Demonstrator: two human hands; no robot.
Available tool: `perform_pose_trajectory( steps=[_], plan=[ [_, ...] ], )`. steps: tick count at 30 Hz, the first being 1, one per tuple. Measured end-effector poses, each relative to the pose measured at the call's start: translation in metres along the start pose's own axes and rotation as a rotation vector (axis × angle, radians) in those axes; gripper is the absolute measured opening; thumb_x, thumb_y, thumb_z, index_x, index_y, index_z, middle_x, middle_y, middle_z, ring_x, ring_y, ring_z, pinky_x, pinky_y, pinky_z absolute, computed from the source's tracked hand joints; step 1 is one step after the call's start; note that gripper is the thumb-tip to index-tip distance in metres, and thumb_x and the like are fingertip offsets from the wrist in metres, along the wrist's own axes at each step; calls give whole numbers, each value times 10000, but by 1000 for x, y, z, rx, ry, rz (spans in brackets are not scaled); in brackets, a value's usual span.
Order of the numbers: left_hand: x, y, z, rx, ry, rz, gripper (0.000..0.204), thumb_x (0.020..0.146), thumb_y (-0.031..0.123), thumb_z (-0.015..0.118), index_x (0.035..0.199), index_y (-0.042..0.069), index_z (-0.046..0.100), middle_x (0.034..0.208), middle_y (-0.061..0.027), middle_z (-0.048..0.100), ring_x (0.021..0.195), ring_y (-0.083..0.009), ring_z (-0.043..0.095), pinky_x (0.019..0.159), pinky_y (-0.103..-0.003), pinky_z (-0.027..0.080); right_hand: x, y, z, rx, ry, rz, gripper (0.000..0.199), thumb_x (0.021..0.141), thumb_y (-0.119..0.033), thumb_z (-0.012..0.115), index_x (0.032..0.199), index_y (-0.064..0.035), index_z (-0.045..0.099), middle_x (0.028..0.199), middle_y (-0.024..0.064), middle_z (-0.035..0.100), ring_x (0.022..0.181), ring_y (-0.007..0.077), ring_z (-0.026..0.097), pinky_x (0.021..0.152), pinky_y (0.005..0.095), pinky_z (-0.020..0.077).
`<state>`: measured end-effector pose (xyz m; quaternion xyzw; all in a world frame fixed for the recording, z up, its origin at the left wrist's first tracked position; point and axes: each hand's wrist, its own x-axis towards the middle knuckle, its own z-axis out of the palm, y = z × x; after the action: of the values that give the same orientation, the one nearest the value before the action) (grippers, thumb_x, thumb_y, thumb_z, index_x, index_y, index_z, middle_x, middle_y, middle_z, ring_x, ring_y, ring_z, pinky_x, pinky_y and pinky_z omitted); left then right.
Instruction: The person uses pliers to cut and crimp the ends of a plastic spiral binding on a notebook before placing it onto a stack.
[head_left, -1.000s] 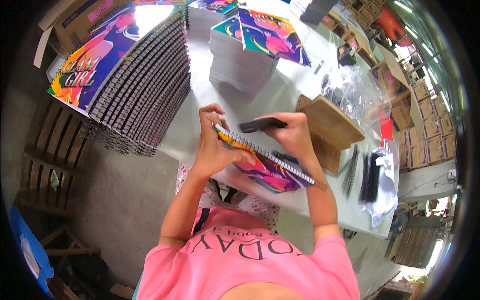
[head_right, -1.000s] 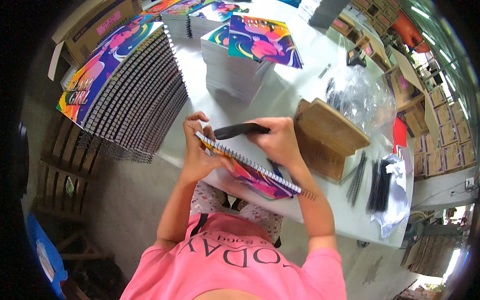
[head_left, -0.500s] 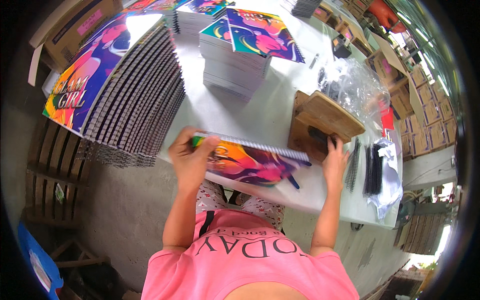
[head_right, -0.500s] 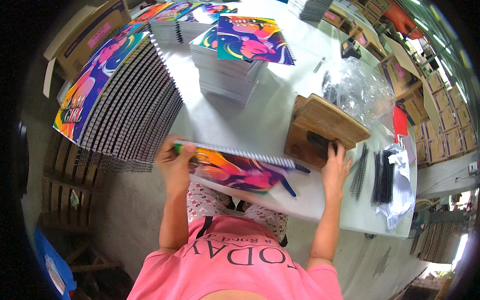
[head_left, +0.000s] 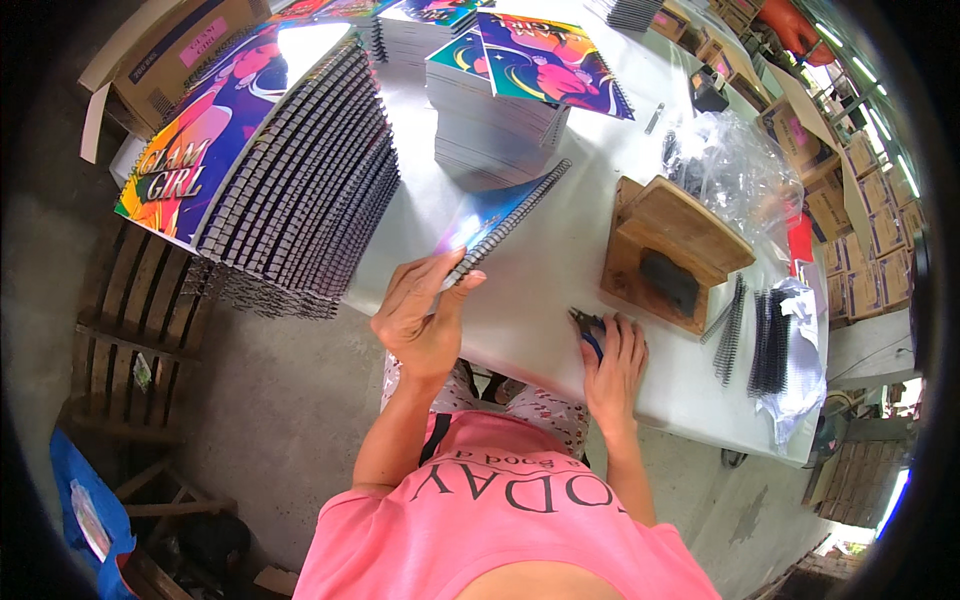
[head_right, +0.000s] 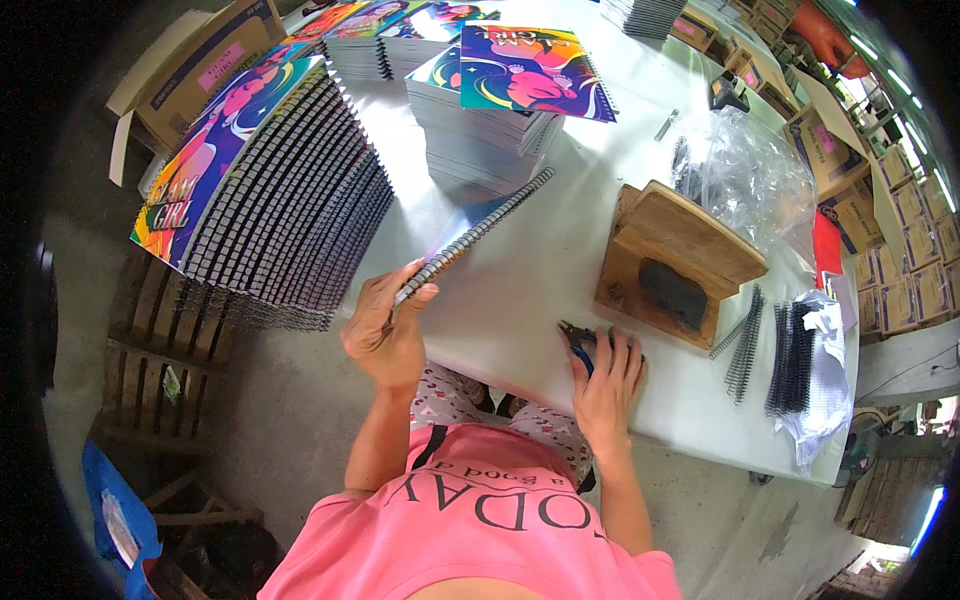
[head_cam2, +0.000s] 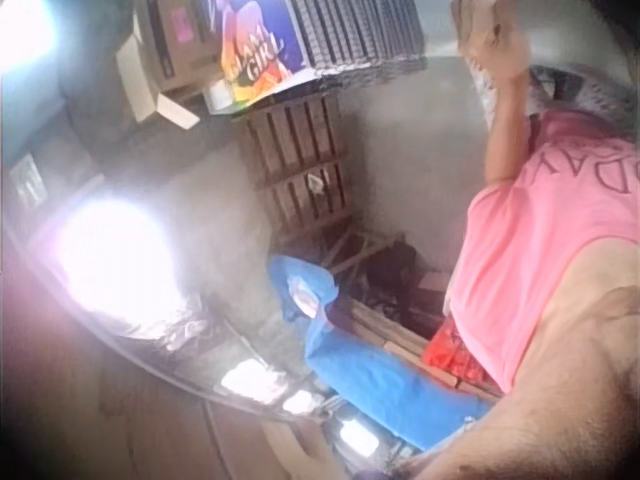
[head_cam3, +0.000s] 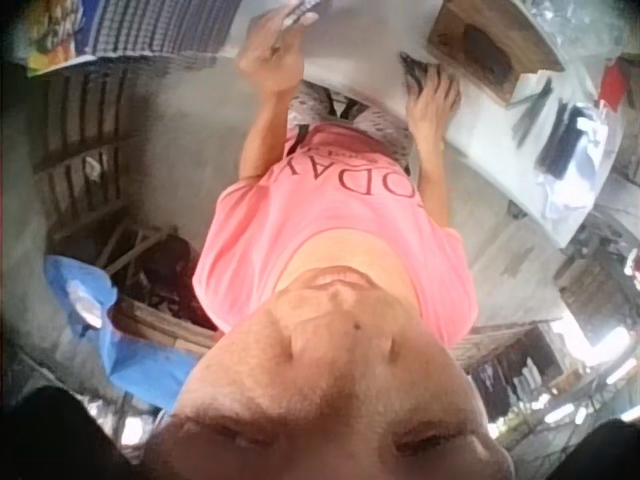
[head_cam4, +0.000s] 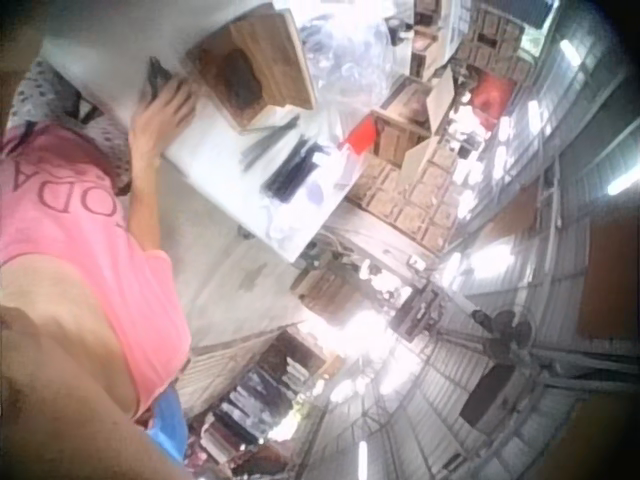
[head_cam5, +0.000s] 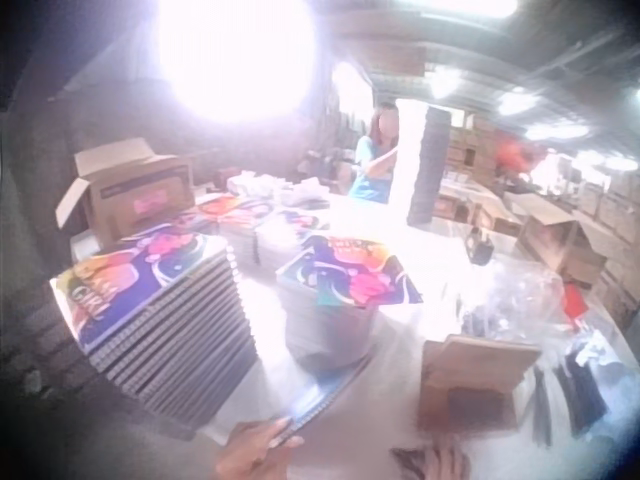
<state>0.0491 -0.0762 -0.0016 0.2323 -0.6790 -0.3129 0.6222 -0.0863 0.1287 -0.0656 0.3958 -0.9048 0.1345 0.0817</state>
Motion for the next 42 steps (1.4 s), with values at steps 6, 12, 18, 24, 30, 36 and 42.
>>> perform_pose_trajectory(
  steps=[6, 12, 18, 24, 30, 36, 42],
  plan=[
    [-4, 1, 4, 40, -40, 122, 334, 640, -19, 772, 963, -1, 690, 856, -89, 697, 768, -212, 626, 678, -282, 493, 13, -56, -48, 792, 27, -129, 376, 873, -268, 586, 1235, -176, 553, 1099, 105, 517, 976, 294, 493, 881, 457, 352],
    [-3, 6, 2, 70, -34, 155, 362, 615, -36, 768, 966, 11, 692, 849, -75, 699, 768, -223, 629, 673, -297, 498, 42, -98, -97, 578, 137, -397, 366, 837, -261, 637, 1199, -224, 605, 1094, 90, 506, 985, 262, 488, 875, 415, 344],
    [-3, 6, 3, 62, -35, 189, 393, 592, -109, 661, 966, 7, 693, 866, -77, 700, 781, -229, 636, 674, -299, 502, 42, -99, -94, 591, -11, -399, 357, 874, -262, 601, 1227, -209, 586, 1062, 85, 532, 963, 234, 504, 858, 383, 370],
    [-9, 4, 5, 71, -53, 245, 346, 631, -110, 676, 963, -12, 676, 867, -90, 698, 769, -218, 633, 663, -291, 501, 36, -89, -83, 1552, -713, 65, 376, 956, -324, 481, 1285, -143, 494, 1044, 80, 564, 939, 211, 539, 803, 351, 445],
    [0, 10, 11, -327, 213, -140, 529, 776, -52, 689, 1237, 16, 438, 850, -109, 671, 762, -150, 612, 693, -228, 486, 30, -55, -55, 391, -104, -196, 406, 885, -308, 564, 1274, -207, 508, 1113, 139, 525, 1066, 309, 503, 922, 473, 353],
    [20, 39, -1, -679, 271, -335, 500, 822, -36, 645, 1221, 70, 363, 877, -87, 633, 796, -125, 600, 742, -240, 485, 21, -9, -13, 152, 124, -84, 548, 873, -326, 585, 1368, -205, 385, 1327, 126, 398, 1217, 303, 410, 1000, 538, 256],
    [31, 81, -32, -878, 143, -125, 370, 857, -73, 562, 1150, 26, 358, 1077, -184, 553, 1004, -198, 563, 873, -304, 461, 72, -52, -62, 2000, -4, 70, 849, 804, -247, 701, 1448, -112, 164, 1353, 71, 416, 1199, 198, 455, 950, 396, 418]
  ],
)
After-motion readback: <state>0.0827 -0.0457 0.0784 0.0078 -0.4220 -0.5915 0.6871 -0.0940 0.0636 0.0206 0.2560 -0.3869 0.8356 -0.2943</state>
